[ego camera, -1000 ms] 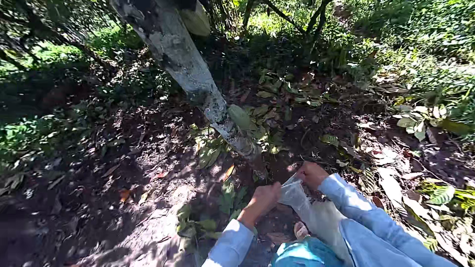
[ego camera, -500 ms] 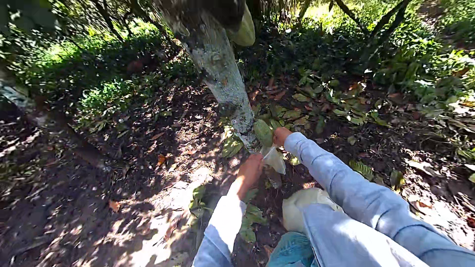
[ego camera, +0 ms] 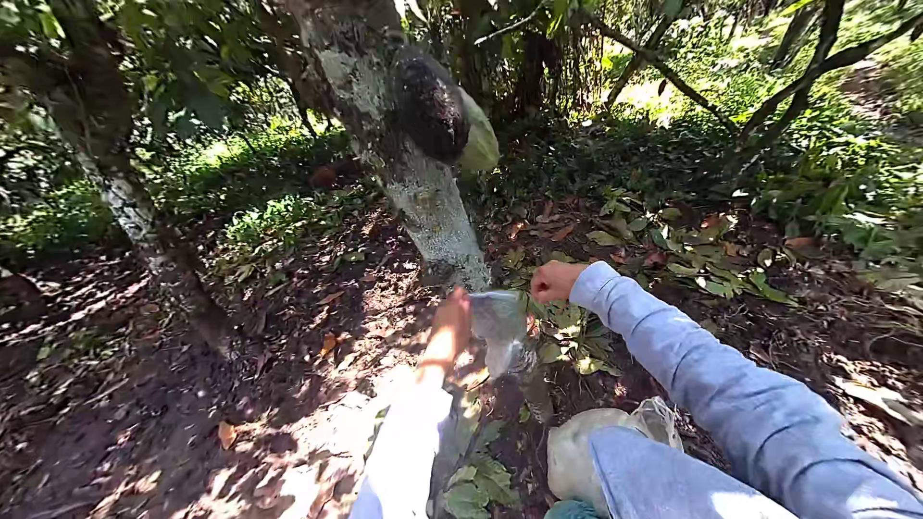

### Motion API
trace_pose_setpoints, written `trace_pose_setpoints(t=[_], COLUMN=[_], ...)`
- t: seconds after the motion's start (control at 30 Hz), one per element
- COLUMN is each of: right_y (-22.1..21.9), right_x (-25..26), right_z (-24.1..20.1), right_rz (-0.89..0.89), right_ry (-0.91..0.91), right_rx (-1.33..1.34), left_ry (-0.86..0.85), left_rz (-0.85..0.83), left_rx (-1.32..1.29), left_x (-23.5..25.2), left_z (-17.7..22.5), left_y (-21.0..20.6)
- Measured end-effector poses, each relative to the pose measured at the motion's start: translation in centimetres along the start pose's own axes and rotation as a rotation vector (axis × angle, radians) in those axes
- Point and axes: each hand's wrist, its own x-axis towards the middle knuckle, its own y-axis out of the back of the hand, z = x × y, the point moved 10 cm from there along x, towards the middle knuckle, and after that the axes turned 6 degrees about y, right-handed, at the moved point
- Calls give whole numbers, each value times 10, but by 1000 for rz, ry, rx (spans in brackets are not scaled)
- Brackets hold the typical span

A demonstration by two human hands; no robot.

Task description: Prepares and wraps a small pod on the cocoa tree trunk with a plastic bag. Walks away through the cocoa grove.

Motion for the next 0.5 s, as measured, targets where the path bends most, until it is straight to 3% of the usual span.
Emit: trace_pose_setpoints(t=[0.07,0.2,0.37,0.5], right_y=[1,24,21,-3], right_x=[-11,-17,-10,-22], right_z=[2,-26,-43,-21], right_rz=[56,333,223,55], right_ry=[20,102,109,61], right_rx=[111,446,445,506], left_ry=[-5,-192,-341,-242], left_rz=[50,139,246,266], left_rx=[-19,3,137,34], left_x=[-5,-15,-10,-12], left_z=[10,52,74,50], left_y=[2,16,12,6])
